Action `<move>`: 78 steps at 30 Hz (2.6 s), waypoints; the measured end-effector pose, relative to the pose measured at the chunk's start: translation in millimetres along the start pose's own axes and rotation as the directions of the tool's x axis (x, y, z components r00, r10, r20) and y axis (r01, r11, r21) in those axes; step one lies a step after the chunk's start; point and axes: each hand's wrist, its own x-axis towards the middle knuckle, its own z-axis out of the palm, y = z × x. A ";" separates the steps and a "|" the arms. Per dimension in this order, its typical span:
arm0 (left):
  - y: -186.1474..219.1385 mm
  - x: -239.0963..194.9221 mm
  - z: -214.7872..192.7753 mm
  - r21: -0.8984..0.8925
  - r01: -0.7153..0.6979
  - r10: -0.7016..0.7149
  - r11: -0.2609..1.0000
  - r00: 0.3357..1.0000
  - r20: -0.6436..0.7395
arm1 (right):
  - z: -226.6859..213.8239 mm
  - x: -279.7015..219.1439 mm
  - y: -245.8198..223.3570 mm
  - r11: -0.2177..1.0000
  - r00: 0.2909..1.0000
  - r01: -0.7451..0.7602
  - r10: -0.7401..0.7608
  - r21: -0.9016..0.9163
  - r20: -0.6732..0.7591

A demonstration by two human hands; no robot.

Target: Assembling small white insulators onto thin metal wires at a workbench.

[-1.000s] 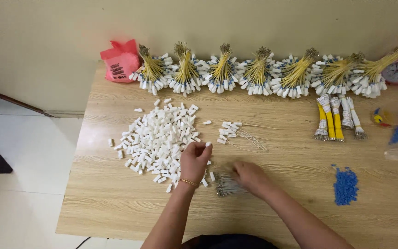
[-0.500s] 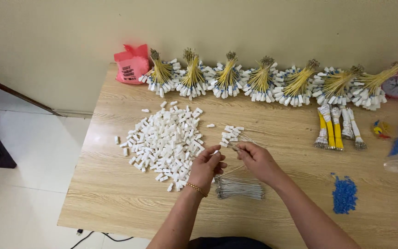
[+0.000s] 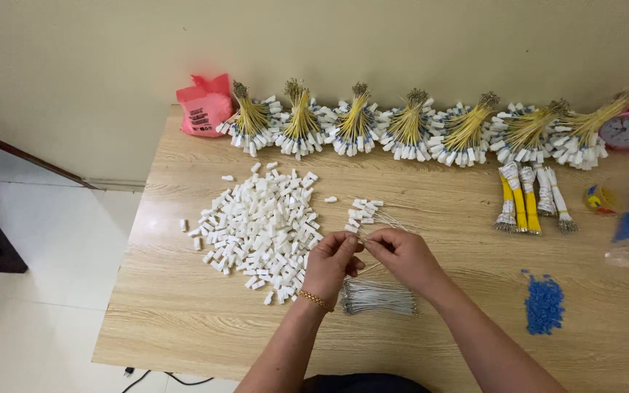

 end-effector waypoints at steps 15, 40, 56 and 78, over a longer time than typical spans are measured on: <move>0.4 -0.7 5.1 0.023 0.027 -0.026 0.999 0.999 -0.036 | 5.2 -0.9 -3.6 0.989 0.990 0.095 -0.106 -0.116 -0.091; 6.0 9.7 -4.8 -0.441 0.178 -0.221 0.879 0.974 -0.048 | 8.3 -7.7 -10.1 0.941 0.970 0.177 -0.217 -0.289 -0.112; 8.5 1.8 4.1 -0.319 0.200 -0.260 0.926 0.953 -0.156 | 10.3 -6.4 -3.1 0.869 0.951 0.237 -0.300 -0.435 -0.081; -13.7 26.6 2.9 -0.257 0.213 -0.266 0.943 0.944 -0.193 | 11.2 3.7 14.2 0.843 0.985 0.168 -0.163 -0.512 0.054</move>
